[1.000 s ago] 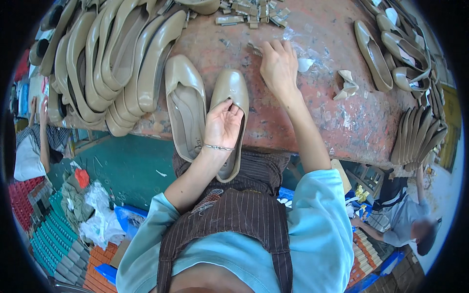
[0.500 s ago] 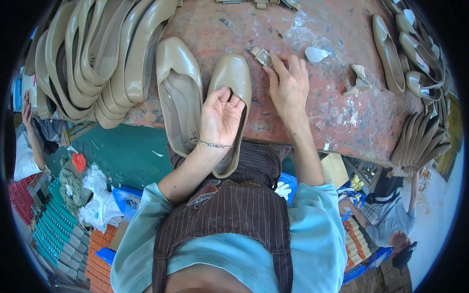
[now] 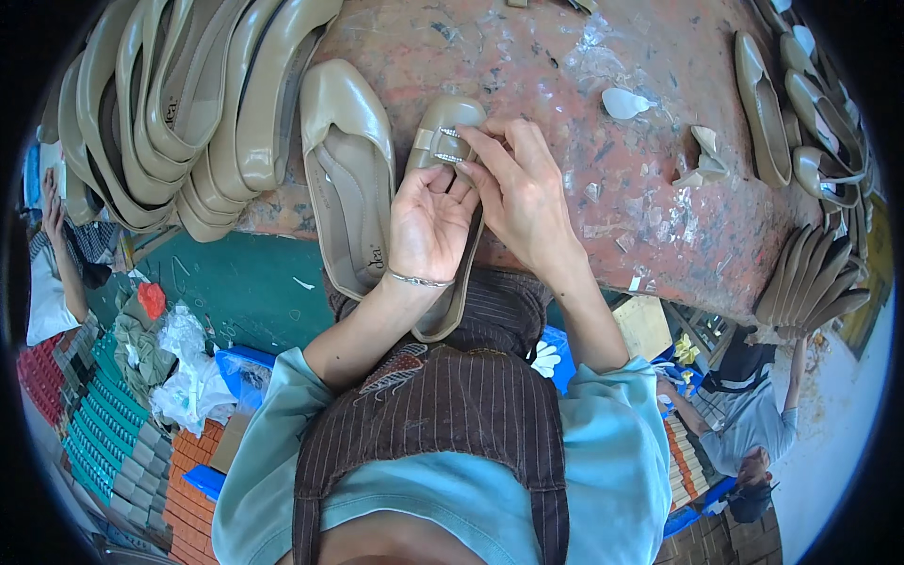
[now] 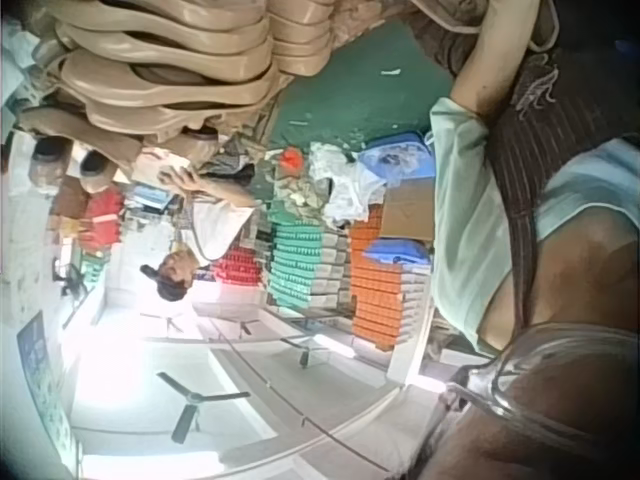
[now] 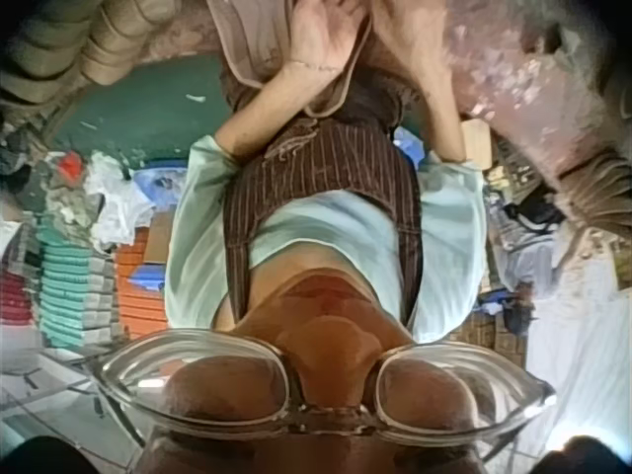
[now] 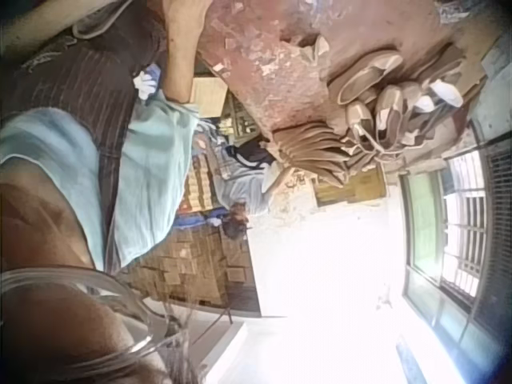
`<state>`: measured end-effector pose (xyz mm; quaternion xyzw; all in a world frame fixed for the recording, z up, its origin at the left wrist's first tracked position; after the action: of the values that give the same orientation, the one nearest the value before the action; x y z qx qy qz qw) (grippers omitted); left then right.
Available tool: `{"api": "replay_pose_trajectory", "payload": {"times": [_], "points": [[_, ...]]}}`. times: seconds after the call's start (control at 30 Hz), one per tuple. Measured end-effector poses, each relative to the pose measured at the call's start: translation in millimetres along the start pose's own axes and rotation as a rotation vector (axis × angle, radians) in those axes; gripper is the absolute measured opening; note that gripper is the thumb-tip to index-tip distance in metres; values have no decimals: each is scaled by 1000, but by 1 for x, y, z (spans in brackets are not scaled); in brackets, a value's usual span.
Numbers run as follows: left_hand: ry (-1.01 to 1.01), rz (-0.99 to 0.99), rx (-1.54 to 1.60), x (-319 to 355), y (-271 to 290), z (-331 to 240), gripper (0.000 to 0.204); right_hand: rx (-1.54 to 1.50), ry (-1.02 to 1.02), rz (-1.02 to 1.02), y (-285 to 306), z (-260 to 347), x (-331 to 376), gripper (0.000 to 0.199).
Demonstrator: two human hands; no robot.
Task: Applying glue and attaching decorative metal buckles to beige flat shoes.
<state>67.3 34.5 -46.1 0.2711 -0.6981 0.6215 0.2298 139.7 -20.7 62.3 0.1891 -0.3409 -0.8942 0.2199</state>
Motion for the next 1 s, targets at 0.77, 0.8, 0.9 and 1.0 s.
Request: {"api": "replay_pose_trajectory", "payload": {"times": [0.77,0.8,0.9,1.0], "points": [[-14,-8,-148,-19,31,36,28,-41,-18,-59,1,-5,32,37],[-45,7,-144,-15,23,25,28,-50,16,-63,1,-4,35,37],[3,89,-98,0,3,19,30,-438,-58,-210,17,-19,48,38],[151,100,-118,12,-11,33,32,-573,-308,-302,29,-49,65,36]]}}
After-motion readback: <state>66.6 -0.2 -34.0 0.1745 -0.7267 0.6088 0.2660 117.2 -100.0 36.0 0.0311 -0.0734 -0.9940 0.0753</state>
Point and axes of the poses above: each hand's wrist, its own x-axis away from the middle knuckle, its own y-axis out of the back of the hand, z = x × y, the point moved 10 cm from there along -x, towards the middle knuckle, and after that the axes turned 2 degrees about -x, right-handed, at the moved point
